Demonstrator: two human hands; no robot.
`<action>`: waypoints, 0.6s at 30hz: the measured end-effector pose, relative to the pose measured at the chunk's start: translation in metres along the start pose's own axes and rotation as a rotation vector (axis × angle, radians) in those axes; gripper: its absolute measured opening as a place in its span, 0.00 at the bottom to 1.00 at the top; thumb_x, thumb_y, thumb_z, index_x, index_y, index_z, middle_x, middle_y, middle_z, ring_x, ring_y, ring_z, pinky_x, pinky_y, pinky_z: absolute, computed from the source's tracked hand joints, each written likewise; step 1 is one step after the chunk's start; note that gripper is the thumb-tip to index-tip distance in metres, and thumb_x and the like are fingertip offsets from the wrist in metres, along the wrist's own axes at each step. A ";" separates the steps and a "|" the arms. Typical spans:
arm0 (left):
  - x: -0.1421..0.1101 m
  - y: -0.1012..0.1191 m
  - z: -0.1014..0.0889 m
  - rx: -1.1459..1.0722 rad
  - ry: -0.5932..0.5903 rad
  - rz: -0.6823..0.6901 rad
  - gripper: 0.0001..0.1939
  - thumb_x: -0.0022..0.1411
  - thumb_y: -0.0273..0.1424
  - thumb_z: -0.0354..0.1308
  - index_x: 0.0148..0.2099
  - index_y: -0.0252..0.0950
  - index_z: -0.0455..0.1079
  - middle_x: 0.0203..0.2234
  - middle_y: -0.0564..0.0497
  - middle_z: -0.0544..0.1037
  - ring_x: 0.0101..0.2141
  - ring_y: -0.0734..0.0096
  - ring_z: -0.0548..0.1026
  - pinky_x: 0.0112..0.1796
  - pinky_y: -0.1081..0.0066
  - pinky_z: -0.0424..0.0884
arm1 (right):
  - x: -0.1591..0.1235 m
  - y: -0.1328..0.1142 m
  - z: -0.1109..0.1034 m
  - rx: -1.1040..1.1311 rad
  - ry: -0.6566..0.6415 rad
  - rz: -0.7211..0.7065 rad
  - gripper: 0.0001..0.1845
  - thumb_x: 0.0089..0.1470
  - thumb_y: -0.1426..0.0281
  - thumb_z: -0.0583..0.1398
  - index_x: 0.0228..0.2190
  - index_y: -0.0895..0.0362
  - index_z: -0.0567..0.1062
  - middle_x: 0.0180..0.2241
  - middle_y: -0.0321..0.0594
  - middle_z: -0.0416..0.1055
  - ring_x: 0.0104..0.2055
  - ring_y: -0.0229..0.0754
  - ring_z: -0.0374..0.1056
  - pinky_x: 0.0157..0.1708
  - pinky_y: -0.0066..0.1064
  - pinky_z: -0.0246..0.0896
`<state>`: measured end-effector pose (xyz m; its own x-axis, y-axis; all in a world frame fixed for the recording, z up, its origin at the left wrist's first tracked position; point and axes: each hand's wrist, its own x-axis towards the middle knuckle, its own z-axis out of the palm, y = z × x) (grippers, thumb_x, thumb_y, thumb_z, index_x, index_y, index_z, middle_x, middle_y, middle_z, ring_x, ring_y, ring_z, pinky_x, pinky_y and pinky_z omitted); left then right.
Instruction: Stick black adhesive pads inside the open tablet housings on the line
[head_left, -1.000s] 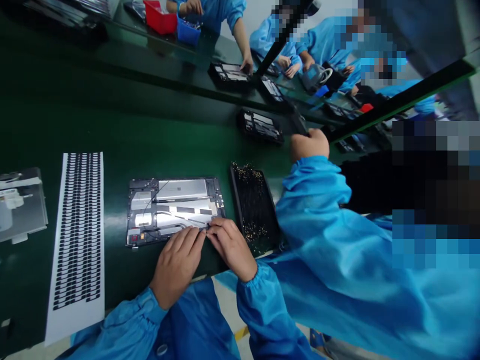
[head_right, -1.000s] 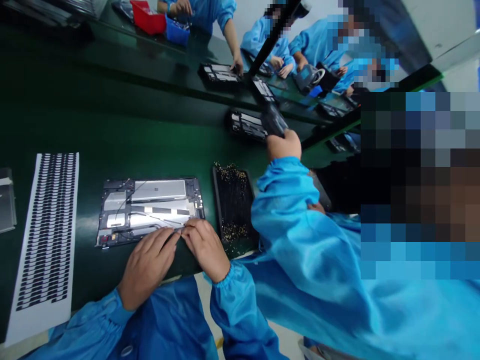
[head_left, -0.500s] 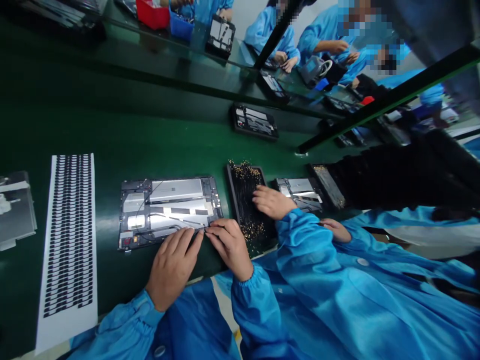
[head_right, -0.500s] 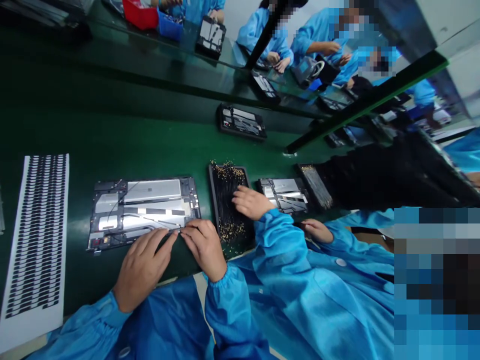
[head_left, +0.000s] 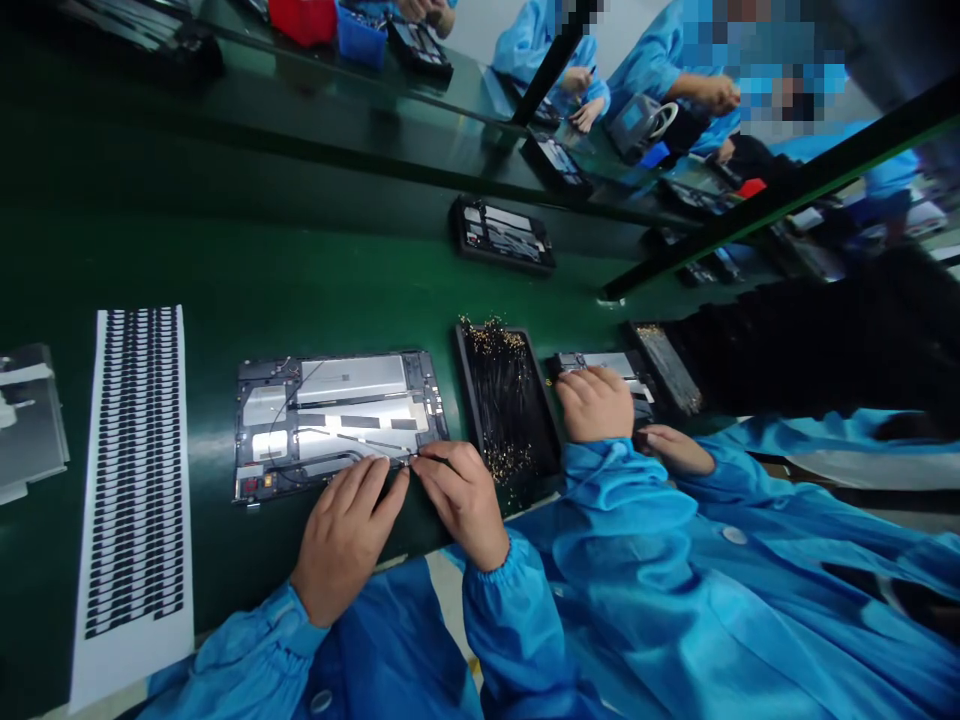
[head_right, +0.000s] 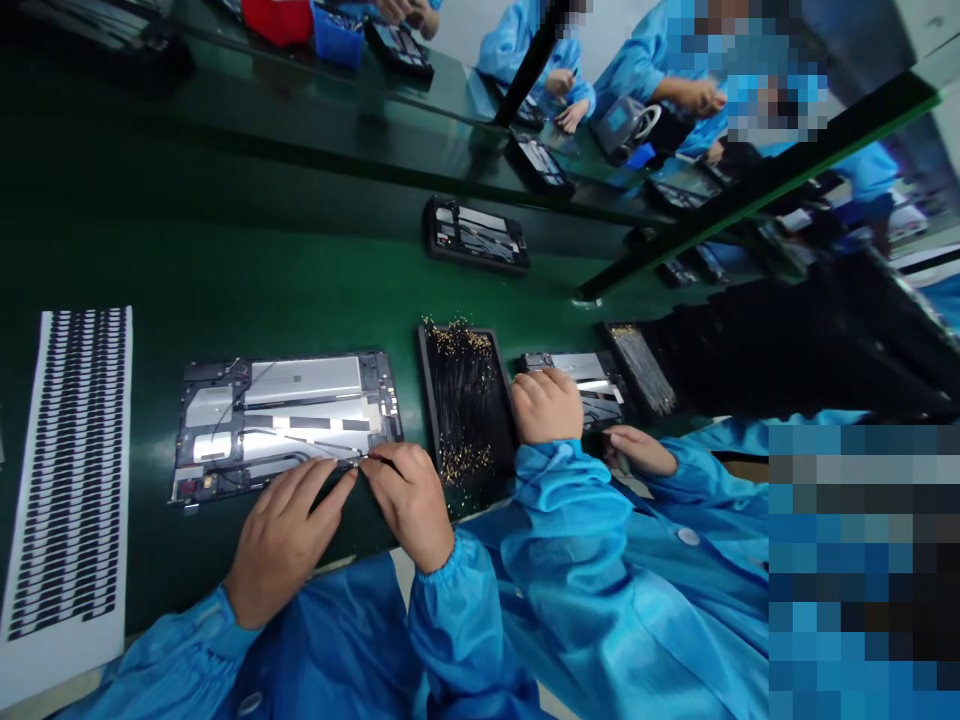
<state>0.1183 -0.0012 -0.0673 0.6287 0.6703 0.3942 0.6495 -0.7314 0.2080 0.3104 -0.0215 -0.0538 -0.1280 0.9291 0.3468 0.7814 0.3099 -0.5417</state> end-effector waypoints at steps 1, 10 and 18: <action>0.000 0.000 0.000 -0.002 -0.001 0.003 0.18 0.66 0.25 0.54 0.57 0.36 0.72 0.53 0.41 0.75 0.54 0.54 0.72 0.55 0.56 0.68 | -0.001 -0.001 0.001 -0.005 0.004 0.007 0.15 0.64 0.75 0.57 0.50 0.51 0.76 0.45 0.44 0.74 0.48 0.46 0.70 0.47 0.42 0.69; 0.001 0.000 0.000 -0.013 0.002 -0.025 0.22 0.67 0.26 0.54 0.62 0.35 0.67 0.52 0.43 0.76 0.53 0.56 0.72 0.55 0.58 0.66 | -0.013 -0.003 0.015 -0.056 0.120 -0.009 0.21 0.63 0.78 0.58 0.56 0.52 0.72 0.48 0.47 0.74 0.51 0.47 0.71 0.51 0.42 0.71; 0.003 0.002 0.002 0.018 0.011 -0.029 0.21 0.67 0.26 0.53 0.62 0.33 0.67 0.52 0.43 0.76 0.52 0.58 0.72 0.55 0.59 0.66 | -0.017 0.001 0.014 -0.068 0.083 -0.035 0.27 0.63 0.78 0.58 0.61 0.50 0.67 0.51 0.47 0.74 0.53 0.48 0.71 0.54 0.45 0.70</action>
<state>0.1220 -0.0001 -0.0672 0.6050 0.6898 0.3977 0.6750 -0.7093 0.2034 0.3046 -0.0339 -0.0707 -0.1071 0.8974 0.4280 0.8171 0.3247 -0.4763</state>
